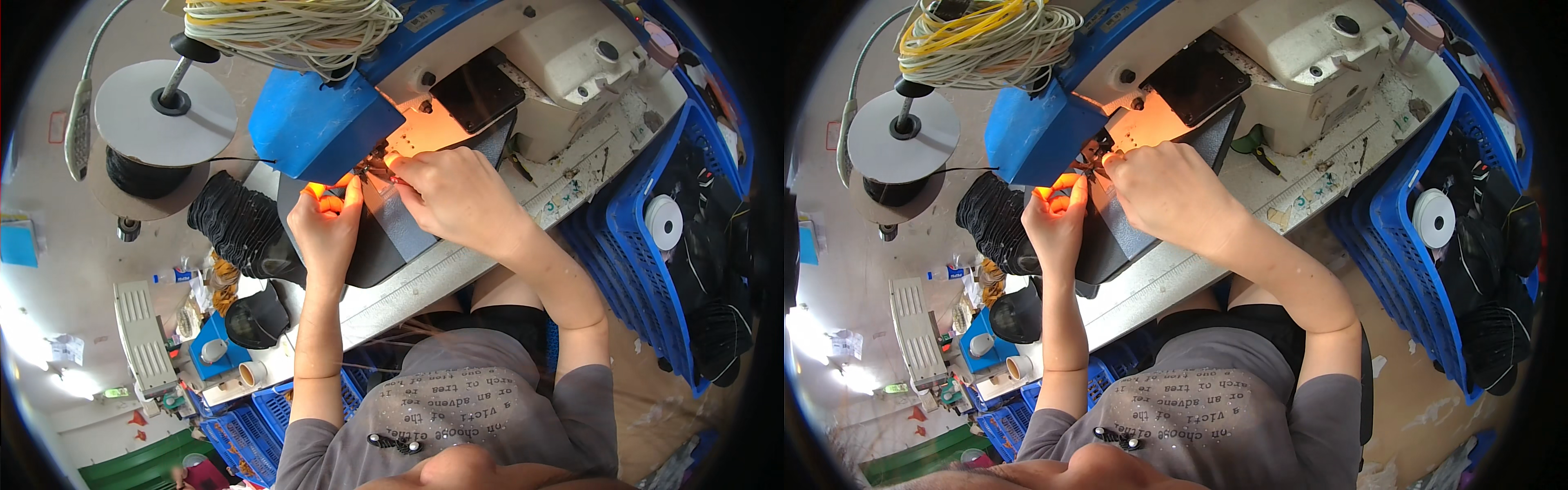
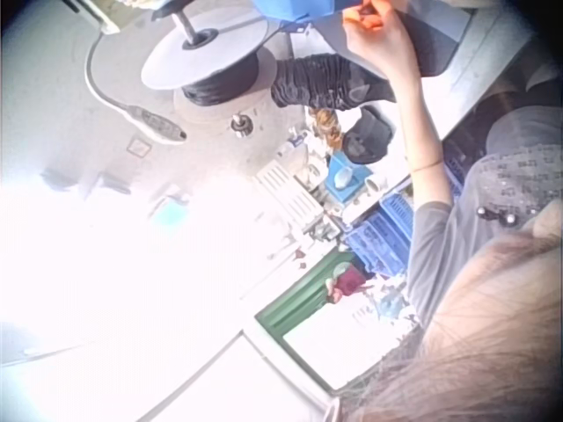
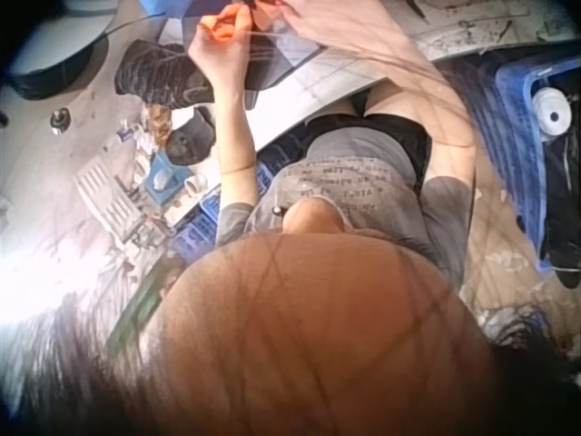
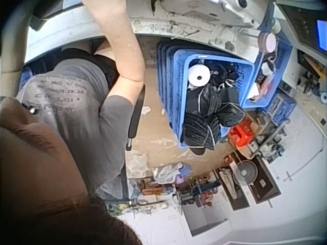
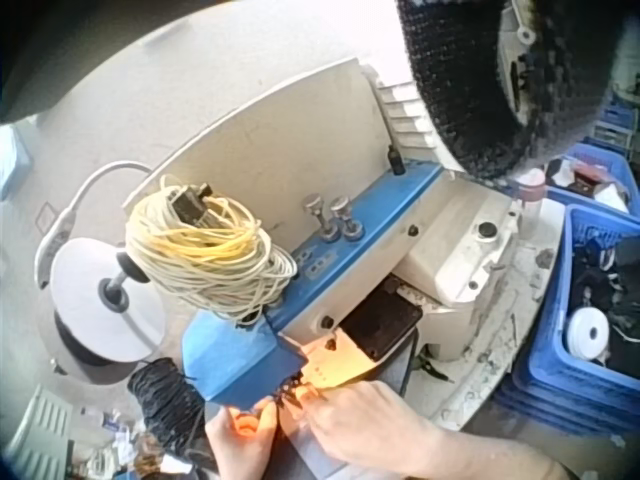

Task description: The person loads a spool of black thread onto a sewing machine and then sews black fabric pieces, likely face masks, using the machine. They guide the fabric under the needle, cut threads with scissors, and stack the finished pieces on the table.

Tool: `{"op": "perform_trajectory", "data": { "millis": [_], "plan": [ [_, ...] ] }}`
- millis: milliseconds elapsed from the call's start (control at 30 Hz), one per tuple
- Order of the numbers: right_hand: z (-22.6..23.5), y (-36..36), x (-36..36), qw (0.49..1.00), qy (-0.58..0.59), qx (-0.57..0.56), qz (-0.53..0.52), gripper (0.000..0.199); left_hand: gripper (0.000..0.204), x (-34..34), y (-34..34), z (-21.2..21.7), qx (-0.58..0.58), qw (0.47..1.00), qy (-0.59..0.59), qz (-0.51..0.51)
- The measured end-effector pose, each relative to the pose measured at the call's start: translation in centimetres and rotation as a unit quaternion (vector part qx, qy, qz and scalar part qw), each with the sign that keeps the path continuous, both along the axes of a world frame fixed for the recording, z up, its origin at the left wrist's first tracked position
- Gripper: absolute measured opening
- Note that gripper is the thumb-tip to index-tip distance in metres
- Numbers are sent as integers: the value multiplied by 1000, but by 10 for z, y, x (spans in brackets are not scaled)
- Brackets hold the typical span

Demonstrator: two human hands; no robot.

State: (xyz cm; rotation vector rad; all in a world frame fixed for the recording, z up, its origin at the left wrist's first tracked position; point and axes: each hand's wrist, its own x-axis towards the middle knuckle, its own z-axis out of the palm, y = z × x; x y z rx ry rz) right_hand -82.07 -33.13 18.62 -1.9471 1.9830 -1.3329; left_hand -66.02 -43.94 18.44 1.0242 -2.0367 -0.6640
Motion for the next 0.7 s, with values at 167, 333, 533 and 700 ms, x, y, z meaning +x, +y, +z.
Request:
{"op": "perform_trajectory", "data": {
  "millis": [167,333,533,700],
  "plan": [
    [-3,-2,1,1000,6,4,4,15,19,2,-3,-4,-3,1000,-3,0],
    [-3,-2,2,1000,12,3,0,15,19,4,-3,-4,-3,1000,-5,-2],
    [-1,-1,2,1000,11,11,-1,16,20,2,-2,-4,5,1000,10,-1],
    [-4,-3,2,999,30,-25,-5,11,20,4,-4,-6,-8,1000,-4,2]
  ]
}}
